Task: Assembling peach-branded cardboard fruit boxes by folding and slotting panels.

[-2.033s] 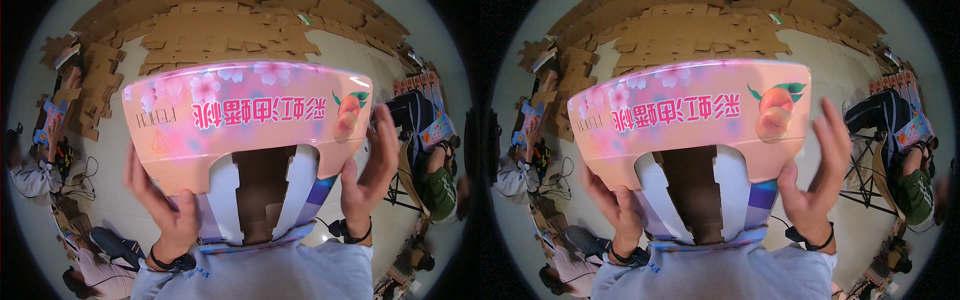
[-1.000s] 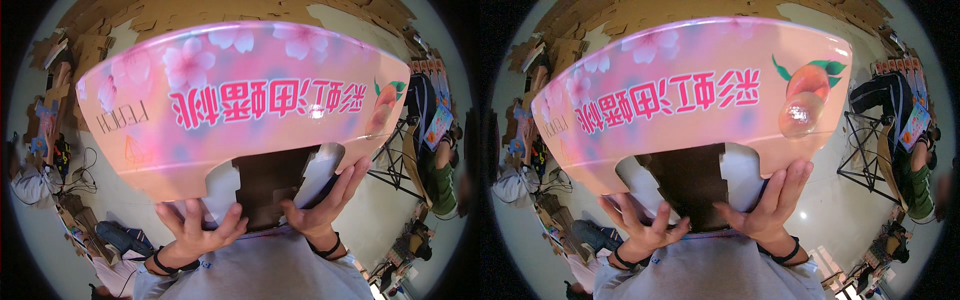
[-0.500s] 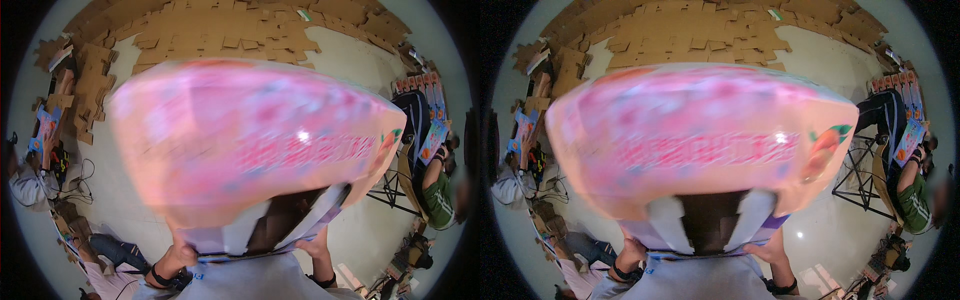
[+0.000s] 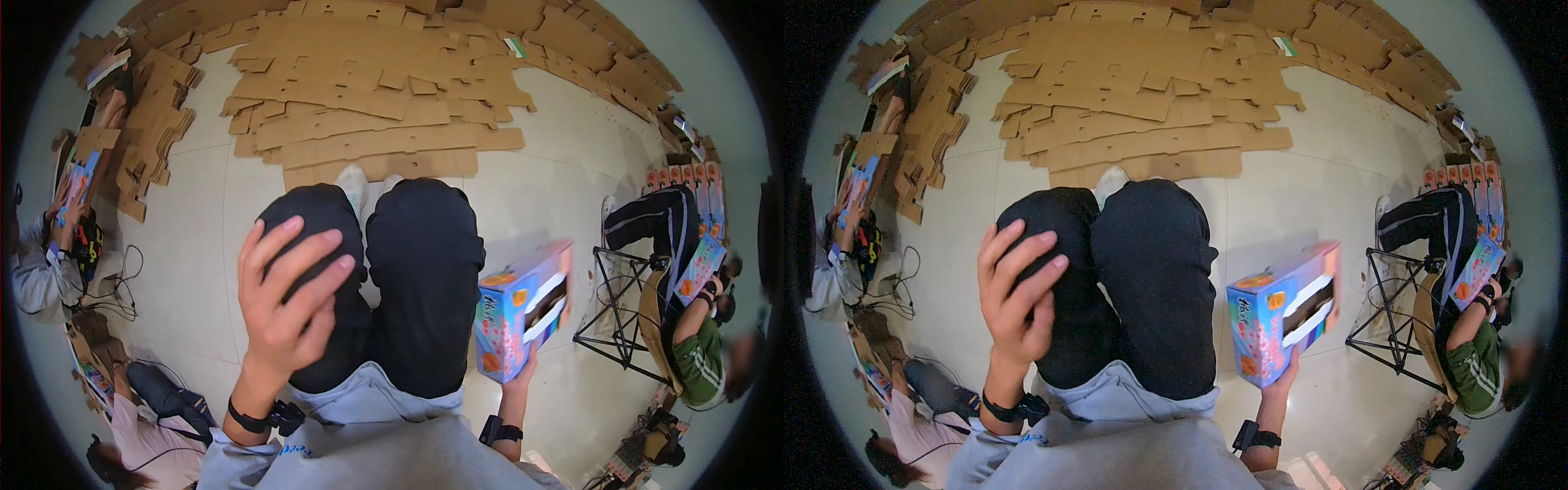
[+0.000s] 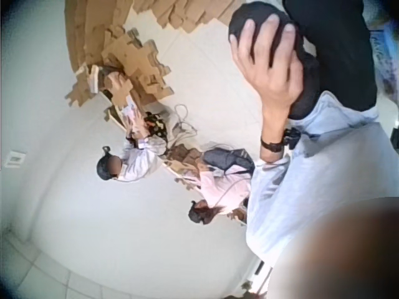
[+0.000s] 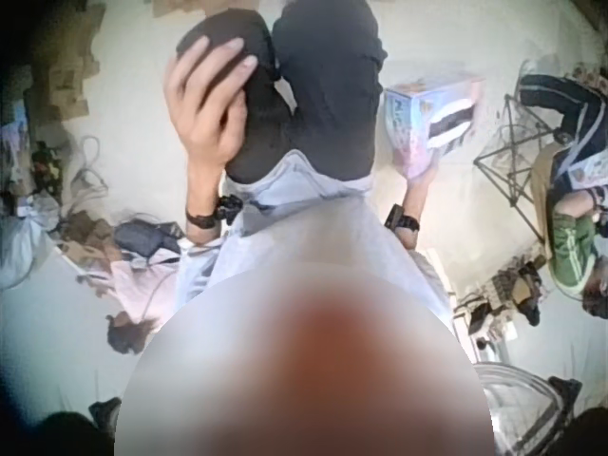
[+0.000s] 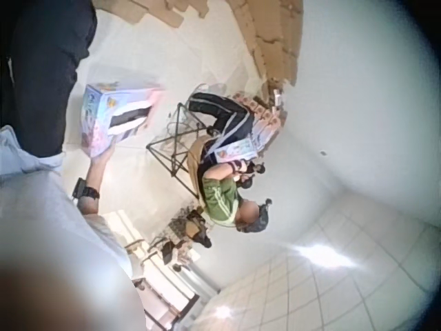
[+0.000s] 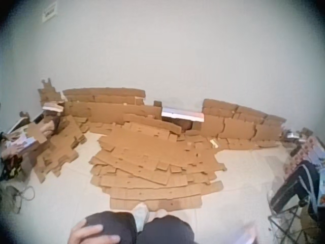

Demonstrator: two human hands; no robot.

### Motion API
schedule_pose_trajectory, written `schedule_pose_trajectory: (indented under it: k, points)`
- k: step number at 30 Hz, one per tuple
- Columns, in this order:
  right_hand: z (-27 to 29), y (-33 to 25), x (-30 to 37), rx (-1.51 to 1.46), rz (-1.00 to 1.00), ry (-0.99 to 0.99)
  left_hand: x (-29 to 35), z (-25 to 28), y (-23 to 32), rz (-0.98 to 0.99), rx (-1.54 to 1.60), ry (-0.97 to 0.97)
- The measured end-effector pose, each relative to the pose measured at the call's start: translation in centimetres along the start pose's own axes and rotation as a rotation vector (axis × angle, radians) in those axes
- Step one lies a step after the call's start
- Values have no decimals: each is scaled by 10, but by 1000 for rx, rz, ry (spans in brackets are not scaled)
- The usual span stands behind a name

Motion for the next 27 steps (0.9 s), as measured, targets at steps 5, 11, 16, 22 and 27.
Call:
schedule_pose_trajectory:
  k: [5,11,16,22,27]
  points:
    - [80,119,-6,-80,-130,-48,-5,1,-1,62,-59,39]
    - [97,138,-53,215,-130,175,-4,4,-16,70,-40,34]
    - [-23,36,-180,-52,121,435,3,2,-7,123,-10,1]
    - [-116,-93,-340,500,218,315,-6,7,-13,129,-21,36]
    - [-348,-32,-393,1098,224,-361,-3,11,-18,154,0,-95]
Point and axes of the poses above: each hand's wrist, its own x-axis away from the middle knuckle, its own z-axis out of the back of the hand, y = z × x, the point moved 6 cm from there along -x, towards the middle knuckle, and after that the axes turned 15 degrees about x, right-handed, at the moved point
